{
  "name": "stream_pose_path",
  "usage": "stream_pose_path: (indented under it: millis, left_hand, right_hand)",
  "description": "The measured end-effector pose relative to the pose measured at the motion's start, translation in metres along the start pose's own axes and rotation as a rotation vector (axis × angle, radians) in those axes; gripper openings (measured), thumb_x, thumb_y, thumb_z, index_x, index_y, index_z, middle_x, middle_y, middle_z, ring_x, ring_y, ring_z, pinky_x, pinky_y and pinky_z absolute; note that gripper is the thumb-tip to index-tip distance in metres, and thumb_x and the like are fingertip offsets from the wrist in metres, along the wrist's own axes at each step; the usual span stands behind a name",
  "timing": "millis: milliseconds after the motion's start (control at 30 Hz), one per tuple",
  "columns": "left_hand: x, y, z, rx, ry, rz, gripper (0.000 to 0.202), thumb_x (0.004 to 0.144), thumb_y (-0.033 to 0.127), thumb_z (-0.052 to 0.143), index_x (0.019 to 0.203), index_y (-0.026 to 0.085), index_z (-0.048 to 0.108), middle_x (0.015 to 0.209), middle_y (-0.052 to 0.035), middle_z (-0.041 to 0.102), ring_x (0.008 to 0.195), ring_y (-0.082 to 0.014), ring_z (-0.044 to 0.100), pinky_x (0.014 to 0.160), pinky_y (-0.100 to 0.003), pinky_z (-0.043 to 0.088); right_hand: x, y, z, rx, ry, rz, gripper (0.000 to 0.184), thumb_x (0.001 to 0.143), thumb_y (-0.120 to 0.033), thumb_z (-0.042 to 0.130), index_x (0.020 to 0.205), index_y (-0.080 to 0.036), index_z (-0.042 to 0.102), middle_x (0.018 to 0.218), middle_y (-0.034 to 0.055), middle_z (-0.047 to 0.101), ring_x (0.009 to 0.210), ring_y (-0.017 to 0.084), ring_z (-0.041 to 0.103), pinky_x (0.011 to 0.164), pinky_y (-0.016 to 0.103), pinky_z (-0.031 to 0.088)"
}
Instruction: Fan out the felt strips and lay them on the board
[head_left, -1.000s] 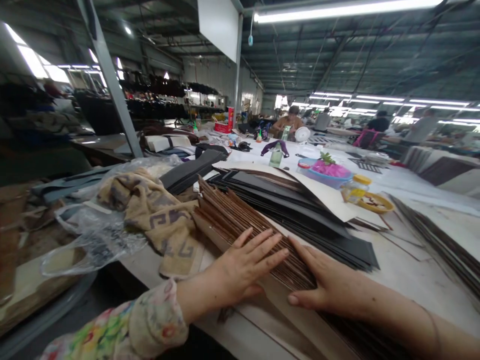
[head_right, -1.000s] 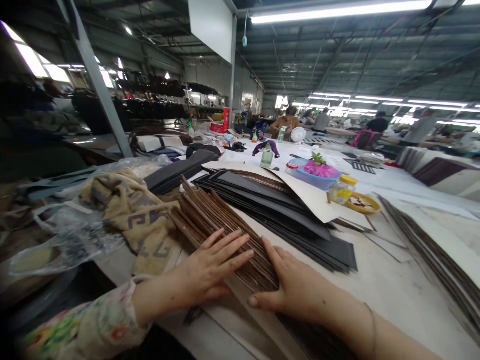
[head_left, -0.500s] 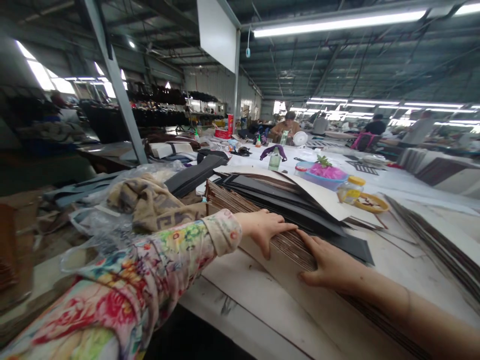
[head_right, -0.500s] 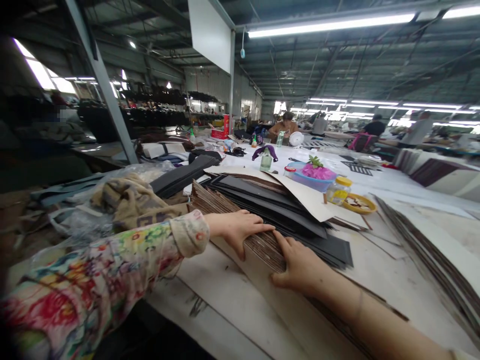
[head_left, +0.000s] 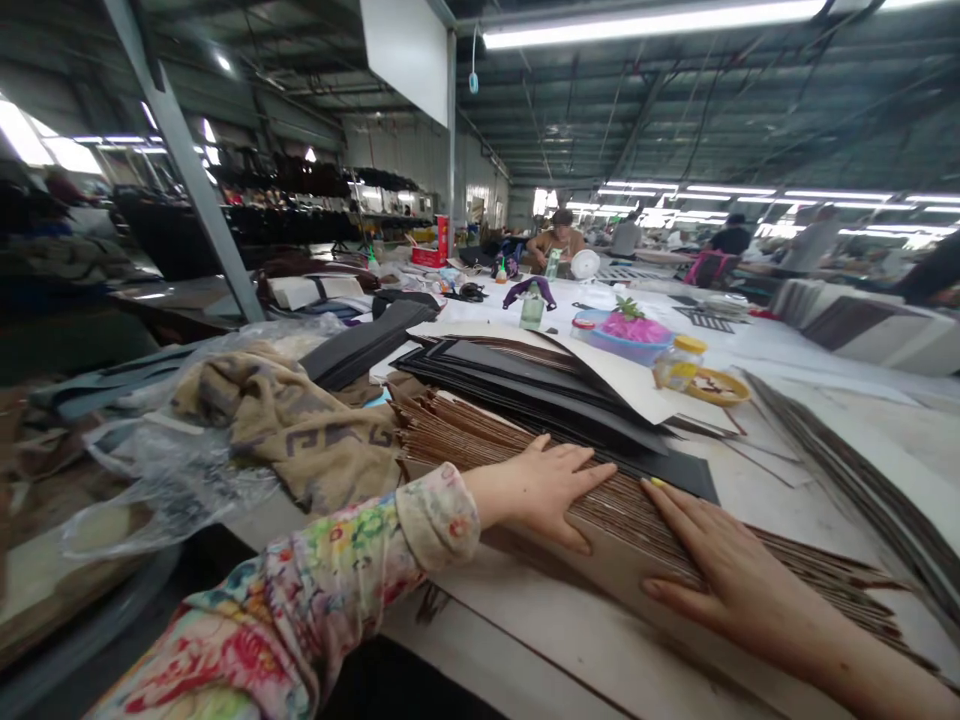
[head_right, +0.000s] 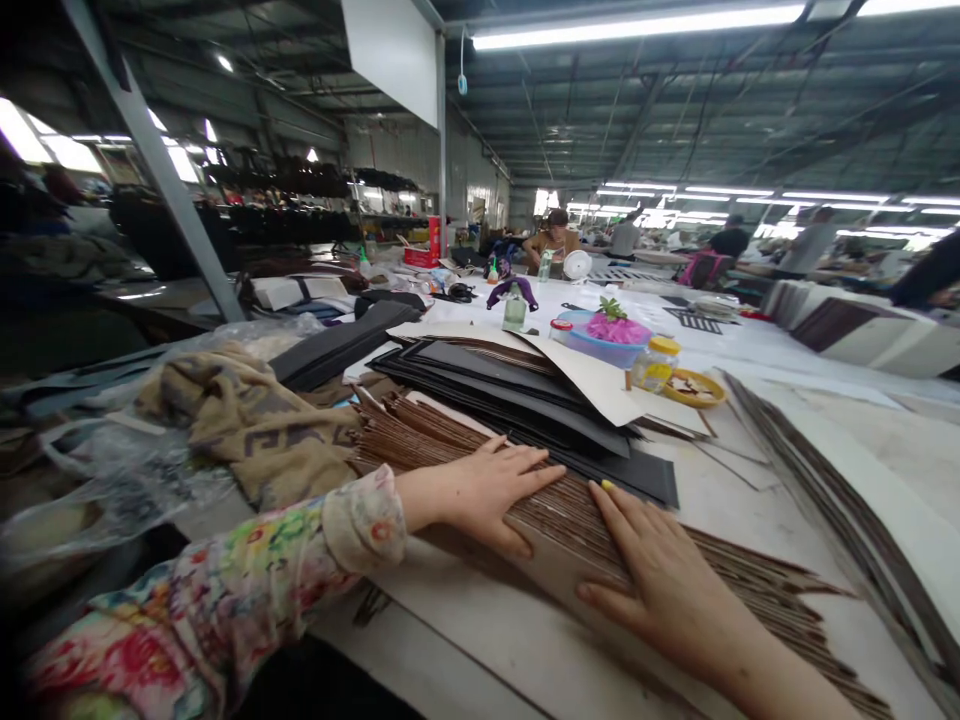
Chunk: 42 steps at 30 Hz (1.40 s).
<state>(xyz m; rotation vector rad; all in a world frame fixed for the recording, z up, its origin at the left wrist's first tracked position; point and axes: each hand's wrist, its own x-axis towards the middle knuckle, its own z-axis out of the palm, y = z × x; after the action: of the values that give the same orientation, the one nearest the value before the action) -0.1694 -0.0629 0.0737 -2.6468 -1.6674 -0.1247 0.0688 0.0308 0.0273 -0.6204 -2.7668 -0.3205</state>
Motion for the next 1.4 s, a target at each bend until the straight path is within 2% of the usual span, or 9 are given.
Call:
stream_pose_path:
  millis: [200, 433, 533, 667, 800, 967, 1100, 1267, 1400]
  left_hand:
    - [-0.036, -0.022, -0.02, -0.127, 0.151, -0.081, 0.071, 0.076, 0.06, 0.043, 0.134, 0.022, 0.027, 0.138, -0.0092, 0.033, 0.127, -0.0237, 0.029, 0.105, -0.045, 0.013]
    - [-0.139, -0.149, -0.016, -0.759, 1.14, -0.922, 0.046, 0.085, 0.048, 0.036, 0.117, 0.017, 0.048, 0.122, -0.0104, 0.052, 0.117, -0.0229, 0.043, 0.098, -0.037, 0.032]
    - [-0.153, -0.186, 0.0, -1.169, 1.284, -1.132, 0.046, 0.089, 0.045, 0.029, 0.113, 0.012, 0.049, 0.124, -0.0152, 0.049, 0.116, -0.0219, 0.045, 0.097, -0.036, 0.033]
    - [-0.129, -0.186, 0.018, -1.312, 1.266, -1.037, 0.048, 0.088, 0.048, 0.029, 0.107, 0.012, 0.055, 0.109, -0.0137, 0.06, 0.102, -0.0209, 0.055, 0.088, -0.032, 0.041]
    - [-0.11, -0.17, 0.03, -1.446, 1.073, -0.898, 0.054, 0.083, 0.055, 0.035, 0.102, 0.011, 0.059, 0.092, -0.0114, 0.065, 0.086, -0.0215, 0.061, 0.076, -0.031, 0.046]
    - [-0.117, -0.161, 0.036, -1.447, 1.18, -0.977, 0.057, 0.086, 0.056, 0.019, 0.112, 0.017, 0.053, 0.108, -0.0094, 0.06, 0.101, -0.0199, 0.055, 0.081, -0.031, 0.044]
    - [-0.11, -0.149, 0.036, -1.546, 0.86, -0.792, 0.061, 0.08, 0.064, 0.031, 0.118, 0.021, 0.049, 0.121, -0.0088, 0.054, 0.112, -0.0255, 0.048, 0.088, -0.036, 0.042]
    - [-0.099, -0.139, 0.033, -1.448, 0.933, -0.926, 0.063, 0.082, 0.063, 0.02, 0.124, 0.023, 0.044, 0.132, -0.0077, 0.043, 0.124, -0.0236, 0.036, 0.092, -0.037, 0.039]
    - [-0.097, -0.129, 0.023, -1.473, 0.658, -0.828, 0.065, 0.079, 0.065, 0.027, 0.125, 0.022, 0.043, 0.131, -0.0085, 0.045, 0.121, -0.0301, 0.038, 0.091, -0.043, 0.04]
  right_hand:
    - [0.01, -0.002, -0.007, 0.044, -0.037, 0.071, 0.086, 0.068, -0.063, 0.049, 0.136, -0.016, 0.025, 0.129, 0.0134, 0.046, 0.114, 0.028, 0.046, 0.094, 0.042, 0.041]
    - [0.012, 0.001, -0.005, 0.092, -0.006, 0.1, 0.084, 0.068, -0.063, 0.049, 0.136, -0.019, 0.025, 0.127, 0.0105, 0.048, 0.112, 0.029, 0.047, 0.095, 0.046, 0.038]
    - [0.011, 0.001, -0.003, 0.075, 0.006, 0.099, 0.084, 0.069, -0.064, 0.048, 0.136, -0.019, 0.024, 0.129, 0.0107, 0.047, 0.114, 0.03, 0.046, 0.099, 0.05, 0.031]
    - [0.011, 0.001, -0.003, 0.057, 0.008, 0.096, 0.085, 0.068, -0.065, 0.047, 0.136, -0.02, 0.023, 0.13, 0.0104, 0.046, 0.116, 0.03, 0.044, 0.102, 0.051, 0.027]
    - [0.012, 0.002, -0.003, 0.06, 0.021, 0.105, 0.087, 0.067, -0.064, 0.048, 0.137, -0.02, 0.022, 0.129, 0.0106, 0.047, 0.114, 0.03, 0.046, 0.101, 0.052, 0.028]
    - [0.014, 0.004, -0.001, 0.065, 0.026, 0.102, 0.086, 0.068, -0.063, 0.049, 0.137, -0.022, 0.02, 0.128, 0.0105, 0.048, 0.113, 0.03, 0.046, 0.101, 0.052, 0.027]
    - [0.015, 0.005, 0.002, 0.055, 0.027, 0.102, 0.087, 0.067, -0.064, 0.048, 0.138, -0.021, 0.019, 0.13, 0.0115, 0.045, 0.115, 0.03, 0.045, 0.101, 0.051, 0.028]
    - [0.017, 0.002, -0.003, 0.083, 0.029, 0.111, 0.087, 0.068, -0.064, 0.049, 0.137, -0.021, 0.02, 0.13, 0.0124, 0.044, 0.117, 0.03, 0.042, 0.1, 0.049, 0.029]
    - [0.016, -0.005, -0.02, 0.139, -0.038, 0.105, 0.086, 0.068, -0.063, 0.048, 0.137, -0.018, 0.022, 0.131, 0.0142, 0.042, 0.117, 0.029, 0.041, 0.097, 0.045, 0.033]
